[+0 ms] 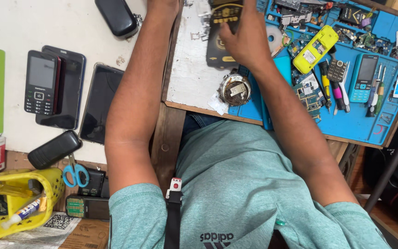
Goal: The person handles multiple mobile phone components on a workbench, including circuit boards, batteries, and phone casings. They use a screwdriver to manipulate parts and organize components on a blue mat.
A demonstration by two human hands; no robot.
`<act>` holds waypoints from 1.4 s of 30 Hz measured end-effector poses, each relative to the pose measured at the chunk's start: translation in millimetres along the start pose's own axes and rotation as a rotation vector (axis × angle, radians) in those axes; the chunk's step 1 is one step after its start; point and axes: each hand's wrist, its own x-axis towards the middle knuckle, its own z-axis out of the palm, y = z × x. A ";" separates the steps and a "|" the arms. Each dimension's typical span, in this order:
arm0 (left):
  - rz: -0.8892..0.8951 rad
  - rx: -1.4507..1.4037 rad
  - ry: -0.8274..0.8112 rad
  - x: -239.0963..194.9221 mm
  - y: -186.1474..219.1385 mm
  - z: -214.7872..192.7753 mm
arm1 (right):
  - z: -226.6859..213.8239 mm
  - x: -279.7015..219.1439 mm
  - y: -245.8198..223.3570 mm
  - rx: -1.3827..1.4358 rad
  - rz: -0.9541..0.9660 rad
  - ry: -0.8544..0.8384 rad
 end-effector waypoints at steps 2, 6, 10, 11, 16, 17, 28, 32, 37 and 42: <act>-0.006 0.047 -0.015 -4.0 12.7 3.2 | -7.4 -1.1 0.8 0.083 0.012 0.052; -0.035 0.215 -0.034 -16.9 35.0 -2.1 | -47.4 -6.4 24.7 0.080 -0.367 0.163; -0.101 0.508 -0.023 -31.0 63.7 -18.6 | -51.3 0.3 43.6 -0.093 -0.041 0.030; -0.114 0.569 -0.011 -40.8 67.0 -16.8 | -44.4 3.9 45.1 -0.141 -0.156 0.066; 0.058 1.020 0.214 -85.9 71.7 18.4 | -13.7 22.5 39.3 -0.102 -0.175 0.063; 0.096 1.082 0.242 -91.6 69.6 25.0 | -10.0 23.3 37.7 -0.106 -0.210 0.072; 0.160 1.168 0.250 -94.5 35.8 33.8 | -48.1 19.1 36.9 0.011 -0.105 0.055; 0.200 1.216 0.283 -96.6 22.0 34.8 | -21.2 25.1 38.0 -0.109 -0.196 0.095; 0.161 1.250 0.248 -88.4 20.9 37.7 | 2.2 40.2 31.2 -0.097 -0.141 0.074; 0.176 1.227 0.248 -92.5 24.9 37.2 | 18.0 45.5 17.5 -0.061 -0.183 0.080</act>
